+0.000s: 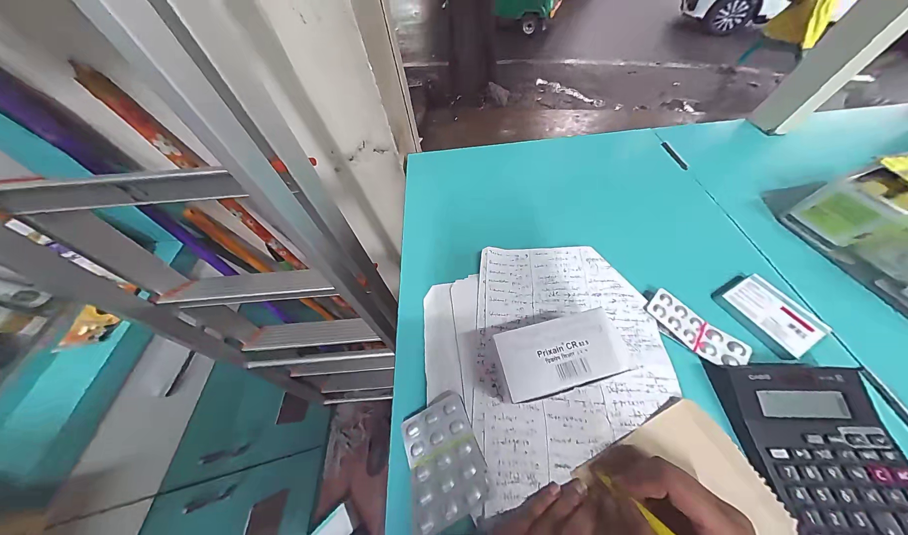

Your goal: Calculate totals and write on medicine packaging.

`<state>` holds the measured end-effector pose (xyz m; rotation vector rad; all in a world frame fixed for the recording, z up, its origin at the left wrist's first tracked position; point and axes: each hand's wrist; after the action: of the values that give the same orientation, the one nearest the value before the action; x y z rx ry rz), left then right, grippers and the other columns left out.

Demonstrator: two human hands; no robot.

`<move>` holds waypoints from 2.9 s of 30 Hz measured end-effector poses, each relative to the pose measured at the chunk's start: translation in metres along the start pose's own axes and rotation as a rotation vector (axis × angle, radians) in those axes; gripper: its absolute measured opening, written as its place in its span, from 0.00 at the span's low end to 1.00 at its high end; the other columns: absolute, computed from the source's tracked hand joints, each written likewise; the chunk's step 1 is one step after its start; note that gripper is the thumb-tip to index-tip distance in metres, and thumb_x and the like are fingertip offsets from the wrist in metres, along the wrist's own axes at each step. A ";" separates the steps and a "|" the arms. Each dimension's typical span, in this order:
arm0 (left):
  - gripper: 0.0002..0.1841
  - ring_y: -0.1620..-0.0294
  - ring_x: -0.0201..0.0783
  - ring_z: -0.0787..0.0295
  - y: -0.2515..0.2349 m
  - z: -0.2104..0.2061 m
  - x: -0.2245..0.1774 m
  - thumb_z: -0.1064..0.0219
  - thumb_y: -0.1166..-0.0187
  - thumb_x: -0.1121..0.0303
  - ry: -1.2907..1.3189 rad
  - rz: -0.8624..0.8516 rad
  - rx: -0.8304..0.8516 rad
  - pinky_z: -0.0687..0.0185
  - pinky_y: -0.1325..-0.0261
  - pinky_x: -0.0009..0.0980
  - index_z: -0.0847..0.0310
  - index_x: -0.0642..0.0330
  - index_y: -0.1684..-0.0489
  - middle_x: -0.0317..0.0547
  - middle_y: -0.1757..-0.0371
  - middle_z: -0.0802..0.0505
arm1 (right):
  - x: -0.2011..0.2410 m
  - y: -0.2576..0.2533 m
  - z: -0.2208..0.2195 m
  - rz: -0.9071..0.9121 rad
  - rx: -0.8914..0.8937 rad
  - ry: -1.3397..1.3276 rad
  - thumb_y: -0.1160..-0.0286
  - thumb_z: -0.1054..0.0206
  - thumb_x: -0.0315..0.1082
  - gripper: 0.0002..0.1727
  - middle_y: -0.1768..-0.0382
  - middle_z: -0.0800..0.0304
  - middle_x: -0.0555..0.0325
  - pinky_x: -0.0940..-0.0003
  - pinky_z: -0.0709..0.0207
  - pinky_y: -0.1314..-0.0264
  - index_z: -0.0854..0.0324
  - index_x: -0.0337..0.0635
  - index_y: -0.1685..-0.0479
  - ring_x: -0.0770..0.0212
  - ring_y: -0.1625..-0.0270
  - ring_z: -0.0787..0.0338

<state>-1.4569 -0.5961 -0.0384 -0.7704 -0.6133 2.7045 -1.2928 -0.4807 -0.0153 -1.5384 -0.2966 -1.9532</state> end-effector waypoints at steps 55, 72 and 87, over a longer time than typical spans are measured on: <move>0.14 0.35 0.46 0.09 -0.004 0.002 -0.001 0.37 0.14 0.64 -0.121 0.054 -0.030 0.21 0.28 0.33 0.07 0.63 0.51 0.50 0.46 0.03 | -0.006 0.010 0.000 0.084 0.025 0.067 0.29 0.27 0.29 0.07 0.62 0.10 0.53 0.72 0.17 0.34 0.19 0.35 0.66 0.69 0.48 0.09; 0.13 0.35 0.46 0.09 -0.004 0.004 -0.001 0.36 0.15 0.64 -0.124 0.055 -0.030 0.20 0.27 0.34 0.07 0.63 0.51 0.50 0.46 0.03 | -0.005 0.009 -0.002 0.075 0.010 0.098 0.27 0.27 0.32 0.09 0.61 0.10 0.51 0.73 0.17 0.38 0.18 0.34 0.65 0.68 0.48 0.09; 0.18 0.32 0.50 0.11 -0.004 0.001 -0.002 0.37 0.14 0.57 -0.119 0.068 -0.021 0.22 0.26 0.39 0.06 0.60 0.50 0.54 0.43 0.05 | 0.004 0.007 0.001 0.070 -0.014 0.069 0.25 0.30 0.29 0.07 0.59 0.09 0.52 0.78 0.17 0.46 0.16 0.32 0.60 0.73 0.53 0.11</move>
<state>-1.4553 -0.5937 -0.0344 -0.6502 -0.6544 2.8270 -1.2884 -0.4868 -0.0129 -1.4673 -0.1976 -1.9532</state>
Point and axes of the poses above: each hand's wrist, its own y-axis away from the middle knuckle, its own z-axis out of the back of the hand, x = y × z
